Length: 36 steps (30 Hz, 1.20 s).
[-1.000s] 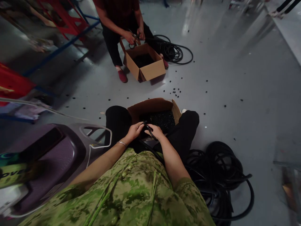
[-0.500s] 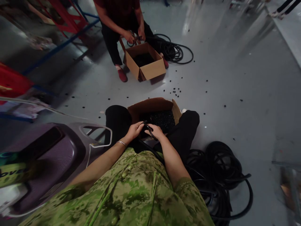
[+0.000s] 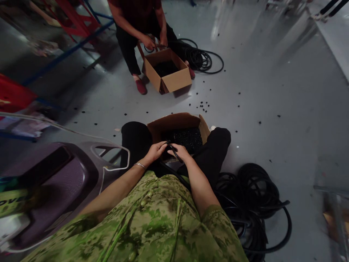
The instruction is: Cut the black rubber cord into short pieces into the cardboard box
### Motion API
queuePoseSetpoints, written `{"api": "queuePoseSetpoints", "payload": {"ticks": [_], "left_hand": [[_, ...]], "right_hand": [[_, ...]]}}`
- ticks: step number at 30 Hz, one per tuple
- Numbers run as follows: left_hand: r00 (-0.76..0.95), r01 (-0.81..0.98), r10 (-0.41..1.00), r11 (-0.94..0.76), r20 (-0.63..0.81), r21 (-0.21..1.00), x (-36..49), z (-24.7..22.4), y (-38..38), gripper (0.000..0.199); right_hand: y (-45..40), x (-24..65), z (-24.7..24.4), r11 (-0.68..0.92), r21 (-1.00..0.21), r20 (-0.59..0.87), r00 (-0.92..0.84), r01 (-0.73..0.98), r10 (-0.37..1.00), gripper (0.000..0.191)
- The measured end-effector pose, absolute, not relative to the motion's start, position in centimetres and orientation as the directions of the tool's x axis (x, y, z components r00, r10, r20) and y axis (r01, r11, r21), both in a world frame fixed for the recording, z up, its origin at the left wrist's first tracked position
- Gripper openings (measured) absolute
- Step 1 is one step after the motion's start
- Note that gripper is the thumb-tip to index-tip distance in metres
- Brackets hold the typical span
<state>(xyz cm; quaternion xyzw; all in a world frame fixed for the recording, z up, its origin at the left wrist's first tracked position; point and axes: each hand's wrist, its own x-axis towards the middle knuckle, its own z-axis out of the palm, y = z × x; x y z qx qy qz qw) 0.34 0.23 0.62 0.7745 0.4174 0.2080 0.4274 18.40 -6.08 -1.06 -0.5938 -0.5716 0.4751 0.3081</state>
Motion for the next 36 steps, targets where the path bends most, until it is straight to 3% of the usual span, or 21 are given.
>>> {"api": "queuePoseSetpoints", "payload": {"ticks": [4, 11, 17, 22, 28, 36], "left_hand": [[0.571, 0.475, 0.819, -0.283, -0.047, 0.834, 0.2, 0.8, 0.5, 0.043], [0.532, 0.464, 0.843, -0.213, -0.078, 0.860, -0.3, 0.8, 1.0, 0.049], [0.426, 0.370, 0.878, 0.048, -0.216, 0.928, 0.4, 0.4, 0.6, 0.049], [0.357, 0.255, 0.871, 0.258, -0.338, 0.932, 0.9, 0.8, 0.3, 0.047], [0.358, 0.223, 0.881, 0.242, -0.310, 0.944, 0.7, 1.4, 0.5, 0.047], [0.384, 0.139, 0.866, 0.289, -0.320, 0.947, 0.6, 1.7, 0.5, 0.048]], "right_hand": [[-6.3, 18.6, -0.5, -0.165, -0.826, -0.237, -0.065, 0.539, 0.969, 0.040], [-6.7, 18.8, 1.3, -0.124, -0.577, -0.272, -0.047, 0.807, 0.961, 0.031], [-6.6, 18.2, 2.0, -0.086, -0.374, -0.305, -0.035, 0.923, 0.952, 0.030], [-6.4, 18.0, 2.1, -0.103, -0.395, -0.290, -0.017, 0.913, 0.957, 0.030], [-6.5, 18.0, 1.8, -0.129, -0.503, -0.263, -0.010, 0.855, 0.965, 0.028], [-6.3, 17.8, 1.1, -0.080, -0.590, -0.201, -0.051, 0.804, 0.978, 0.041]]}}
